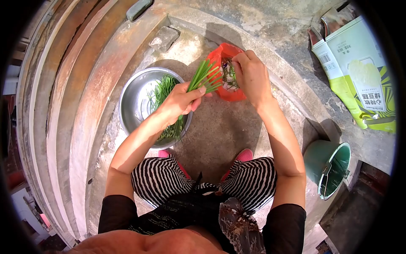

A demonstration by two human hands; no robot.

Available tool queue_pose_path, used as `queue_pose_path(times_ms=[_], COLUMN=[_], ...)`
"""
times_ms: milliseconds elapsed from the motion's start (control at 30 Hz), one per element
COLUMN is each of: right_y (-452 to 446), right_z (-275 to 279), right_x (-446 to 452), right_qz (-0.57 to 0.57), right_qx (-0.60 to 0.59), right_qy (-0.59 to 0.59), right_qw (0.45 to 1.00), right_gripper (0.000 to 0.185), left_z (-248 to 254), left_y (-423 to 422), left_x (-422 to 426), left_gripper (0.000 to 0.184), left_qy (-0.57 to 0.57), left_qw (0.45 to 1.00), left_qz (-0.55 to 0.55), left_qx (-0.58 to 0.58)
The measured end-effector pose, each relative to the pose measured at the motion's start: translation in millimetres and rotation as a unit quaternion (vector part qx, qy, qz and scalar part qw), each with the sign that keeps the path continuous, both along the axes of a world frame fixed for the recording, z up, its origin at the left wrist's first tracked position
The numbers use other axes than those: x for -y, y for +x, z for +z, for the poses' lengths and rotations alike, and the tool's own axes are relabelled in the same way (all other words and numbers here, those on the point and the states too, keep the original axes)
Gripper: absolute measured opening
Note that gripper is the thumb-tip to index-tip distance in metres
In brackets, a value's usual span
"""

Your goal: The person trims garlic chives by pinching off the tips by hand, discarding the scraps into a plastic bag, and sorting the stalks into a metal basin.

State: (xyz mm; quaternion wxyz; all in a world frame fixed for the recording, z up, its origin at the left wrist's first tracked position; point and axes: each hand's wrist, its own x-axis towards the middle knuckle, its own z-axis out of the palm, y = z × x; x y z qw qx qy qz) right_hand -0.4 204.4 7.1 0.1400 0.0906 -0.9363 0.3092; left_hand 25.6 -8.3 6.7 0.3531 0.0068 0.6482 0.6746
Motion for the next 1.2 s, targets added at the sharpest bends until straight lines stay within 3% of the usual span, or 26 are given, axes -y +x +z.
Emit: queue_pose_path(times_ms=[133,233,333,400,533,633,700,733,800,833,900,933,1000,1133,1200], right_y=[-8.6,-8.2,-2.4,-0.3,0.5,2.4,6.7,5.7,3.8,3.5,2.0,1.5,0.1,3.7,5.9], right_z=[-14.1,-17.2,-4.3,-3.0,-9.7,1.8,11.2,9.4,3.8,5.9,10.6,9.9,9.2,17.0,25.2], right_x=[-19.1,-16.8,-2.9,4.9,3.7,4.1,10.8,11.6,12.0,9.5,4.4,4.5,3.1,6.4,9.4], right_qz=[0.011,0.021,0.000,0.049,0.113,0.119,0.117,0.117,0.040,0.040,-0.027,-0.027,0.010,0.042,0.076], right_qx=[0.006,-0.069,0.022,0.165,0.209,0.245,0.071,0.070,-0.106,-0.106,0.107,0.108,0.282,0.323,0.326], right_qy=[-0.005,0.036,-0.028,-0.250,-0.266,-0.220,-0.041,-0.040,0.087,0.088,-0.159,-0.160,-0.430,-0.419,-0.346], right_qw=[1.000,0.997,0.999,0.953,0.934,0.937,0.990,0.990,0.990,0.990,0.981,0.981,0.857,0.847,0.876], right_gripper=[0.012,0.015,0.015,0.016,0.017,0.013,0.014,0.014,0.009,0.009,0.008,0.008,0.012,0.016,0.016], left_z=[-9.4,-11.4,-11.3,-9.8,-14.0,-15.4,-17.5,-16.6,-13.3,-12.6,-12.0,-12.4,-14.4,-34.3,-33.3], left_y=[-5.8,-6.8,-6.6,-6.0,-6.7,-5.4,-3.0,-3.1,-3.0,-3.1,-3.4,-3.1,-3.9,-3.6,-3.9], left_x=[10.5,11.0,10.1,8.3,10.1,7.2,1.6,1.4,0.5,0.9,4.4,5.3,4.9,2.7,2.7], left_gripper=[0.032,0.035,0.035,0.036,0.031,0.031,0.030,0.030,0.030,0.030,0.030,0.030,0.030,0.030,0.031], left_qy=[0.076,0.123,0.116,0.097,0.093,0.082,0.025,0.025,0.010,0.011,-0.006,-0.006,-0.036,-0.010,-0.011], left_qw=[0.995,0.986,0.987,0.989,0.989,0.993,0.999,0.999,1.000,1.000,1.000,1.000,0.999,0.998,0.996], left_qz=[0.003,-0.007,-0.009,-0.009,-0.025,-0.026,-0.017,-0.018,-0.026,-0.026,-0.014,-0.013,-0.014,-0.002,-0.009], left_qx=[0.066,0.108,0.107,0.108,0.110,0.084,0.020,0.019,0.014,0.013,0.000,0.001,-0.036,-0.062,-0.090])
